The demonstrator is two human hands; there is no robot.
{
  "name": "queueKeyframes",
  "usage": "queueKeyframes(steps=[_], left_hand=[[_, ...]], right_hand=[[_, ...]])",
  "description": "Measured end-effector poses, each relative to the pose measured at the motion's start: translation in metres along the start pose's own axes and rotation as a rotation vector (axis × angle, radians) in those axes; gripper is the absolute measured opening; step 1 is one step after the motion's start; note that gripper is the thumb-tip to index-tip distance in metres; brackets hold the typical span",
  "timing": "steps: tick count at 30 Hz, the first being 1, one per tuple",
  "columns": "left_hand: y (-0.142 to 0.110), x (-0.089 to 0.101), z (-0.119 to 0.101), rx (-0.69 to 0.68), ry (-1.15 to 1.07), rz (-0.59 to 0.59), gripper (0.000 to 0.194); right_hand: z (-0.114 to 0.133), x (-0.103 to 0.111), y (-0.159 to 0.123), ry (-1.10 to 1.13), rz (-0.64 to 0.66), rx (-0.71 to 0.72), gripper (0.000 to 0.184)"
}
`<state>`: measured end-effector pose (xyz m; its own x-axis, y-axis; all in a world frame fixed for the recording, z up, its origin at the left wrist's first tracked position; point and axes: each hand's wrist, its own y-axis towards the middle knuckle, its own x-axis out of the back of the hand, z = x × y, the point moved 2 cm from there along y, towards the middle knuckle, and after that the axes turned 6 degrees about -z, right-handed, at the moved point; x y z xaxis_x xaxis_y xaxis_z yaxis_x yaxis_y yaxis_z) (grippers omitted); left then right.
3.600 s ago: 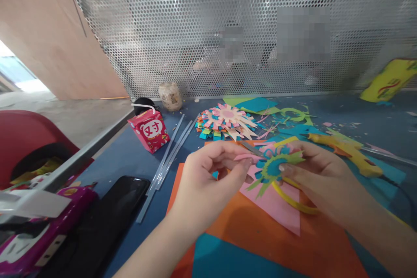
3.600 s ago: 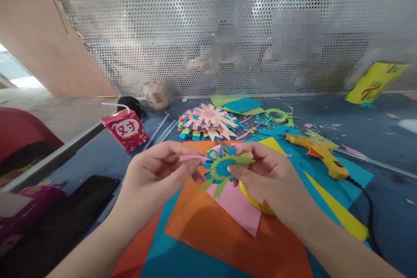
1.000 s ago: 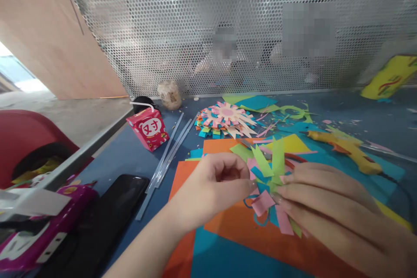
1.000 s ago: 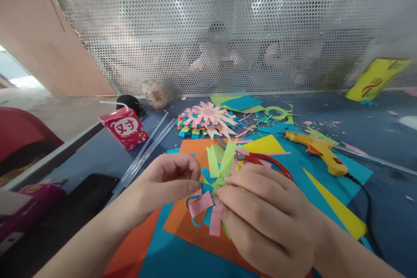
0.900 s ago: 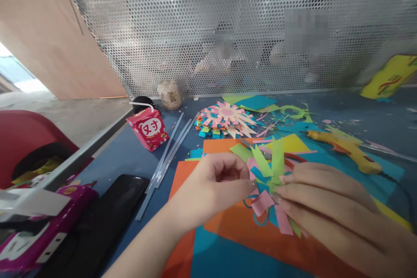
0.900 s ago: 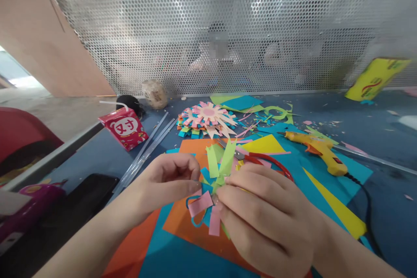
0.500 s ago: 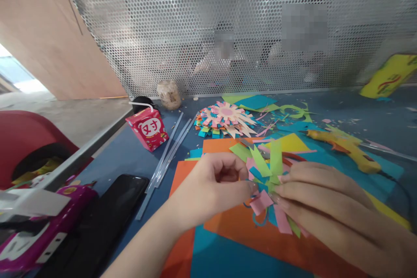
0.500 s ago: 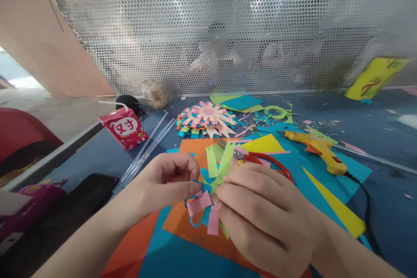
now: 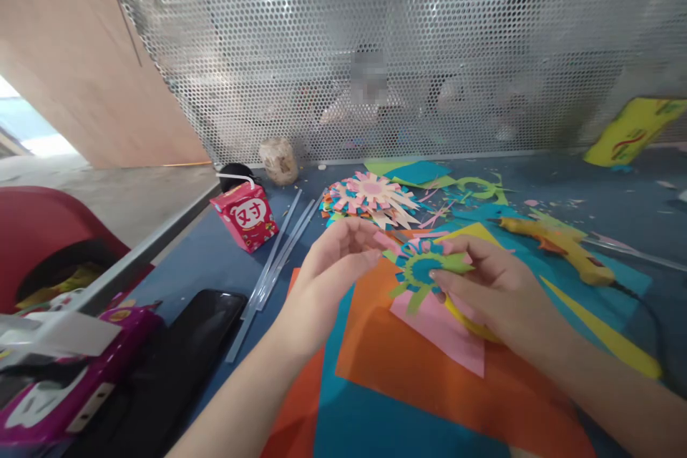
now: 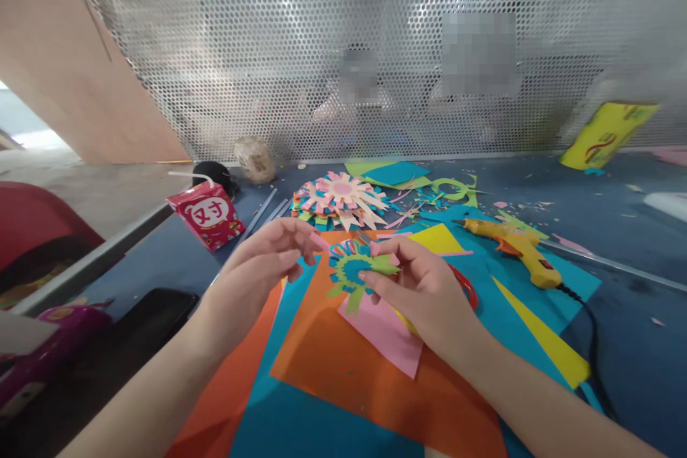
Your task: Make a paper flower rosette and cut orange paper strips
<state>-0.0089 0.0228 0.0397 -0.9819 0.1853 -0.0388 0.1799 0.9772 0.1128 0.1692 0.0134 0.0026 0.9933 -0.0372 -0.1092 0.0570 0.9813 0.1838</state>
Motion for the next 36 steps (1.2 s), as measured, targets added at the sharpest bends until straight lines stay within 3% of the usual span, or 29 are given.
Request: queueKeyframes(steps=[3, 11, 22, 36], left_hand=[[-0.001, -0.003, -0.001, -0.009, 0.011, -0.007, 0.022], [-0.003, -0.008, 0.000, 0.086, -0.008, -0.002, 0.029], [-0.002, -0.009, -0.003, 0.058, 0.030, -0.026, 0.013], [0.000, -0.011, 0.003, 0.043, 0.123, -0.003, 0.021]], right_hand=[[0.001, 0.000, 0.001, 0.060, 0.013, -0.091, 0.017], [-0.002, 0.001, 0.001, 0.153, 0.054, -0.142, 0.020], [-0.003, -0.001, 0.001, 0.244, 0.050, -0.214, 0.020], [-0.005, 0.000, 0.001, 0.267, 0.067, -0.202, 0.017]])
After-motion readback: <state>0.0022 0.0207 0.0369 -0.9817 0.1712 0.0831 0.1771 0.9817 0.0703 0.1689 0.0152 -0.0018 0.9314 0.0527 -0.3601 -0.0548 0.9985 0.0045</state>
